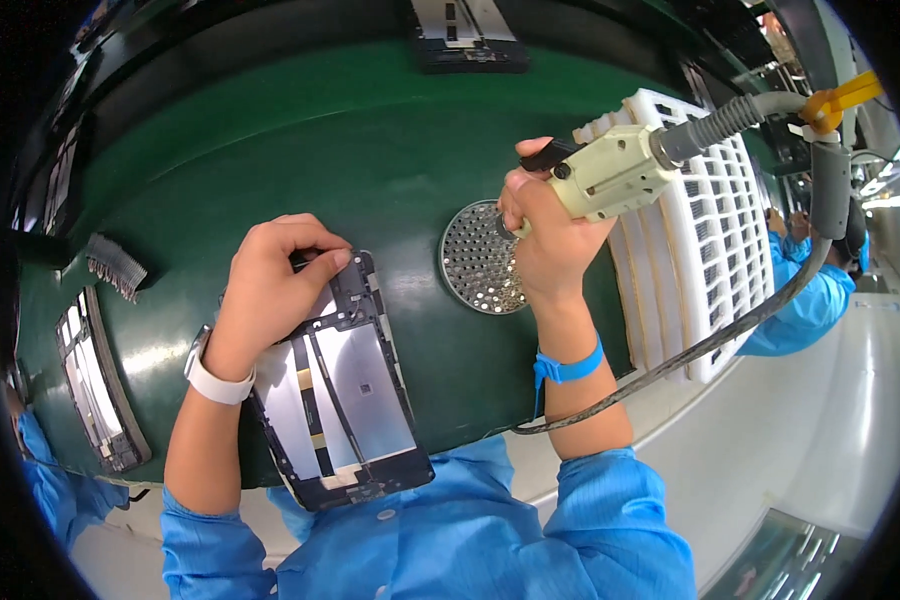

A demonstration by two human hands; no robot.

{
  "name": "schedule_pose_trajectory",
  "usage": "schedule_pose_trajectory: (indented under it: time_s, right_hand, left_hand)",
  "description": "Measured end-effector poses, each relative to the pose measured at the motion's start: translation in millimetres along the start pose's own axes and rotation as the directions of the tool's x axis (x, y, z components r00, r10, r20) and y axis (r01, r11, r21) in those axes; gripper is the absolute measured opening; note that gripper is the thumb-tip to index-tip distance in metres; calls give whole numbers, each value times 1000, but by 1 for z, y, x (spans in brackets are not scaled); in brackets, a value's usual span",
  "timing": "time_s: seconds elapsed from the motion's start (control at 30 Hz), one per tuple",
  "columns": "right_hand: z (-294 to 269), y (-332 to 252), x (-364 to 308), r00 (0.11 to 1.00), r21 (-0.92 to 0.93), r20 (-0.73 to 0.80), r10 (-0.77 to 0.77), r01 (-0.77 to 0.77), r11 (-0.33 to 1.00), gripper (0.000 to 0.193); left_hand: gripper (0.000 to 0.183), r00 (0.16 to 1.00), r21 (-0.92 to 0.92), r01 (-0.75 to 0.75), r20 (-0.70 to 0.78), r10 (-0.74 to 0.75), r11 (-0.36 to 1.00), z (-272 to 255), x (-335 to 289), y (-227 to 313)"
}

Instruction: Fastening screws into a tablet or screen assembly using an electric screwdriver on a factory line.

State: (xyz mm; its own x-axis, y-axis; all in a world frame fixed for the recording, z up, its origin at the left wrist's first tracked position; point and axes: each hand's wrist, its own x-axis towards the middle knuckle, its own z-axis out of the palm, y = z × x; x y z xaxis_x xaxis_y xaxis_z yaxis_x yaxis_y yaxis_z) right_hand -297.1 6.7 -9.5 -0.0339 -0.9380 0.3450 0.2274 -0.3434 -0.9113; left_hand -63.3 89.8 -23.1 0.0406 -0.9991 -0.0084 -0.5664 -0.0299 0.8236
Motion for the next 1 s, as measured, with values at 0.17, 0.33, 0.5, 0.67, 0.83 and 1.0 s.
schedule_pose_trajectory:
  time_s: [0.17,0.33,0.5,0.67,0.83,1.0]
  right_hand:
    - [-6,5,3,999,29,-36,-8,9,1000,17]
    - [-9,9,3,999,22,-36,18,-17,1000,16]
    - [-10,12,2,1000,16,-30,4,-4,1000,17]
    - [-1,6,-1,995,-42,-85,43,-47,998,18]
    - [30,-32,-1,994,252,94,-56,31,967,26]
    - [85,-29,-36,942,241,309,131,-211,947,28]
  left_hand:
    - [10,1000,7,11,-8,-11,1000,0,-2,5]
    - [11,1000,19,1,-5,-1,1000,0,-1,6]
    - [10,1000,24,16,-7,-15,1000,0,-2,7]
    - [9,1000,14,-13,-17,13,1000,-1,-3,2]
    - [9,1000,31,-16,-6,16,999,0,-1,3]
    - [9,1000,34,-13,-22,14,999,1,-4,-5]
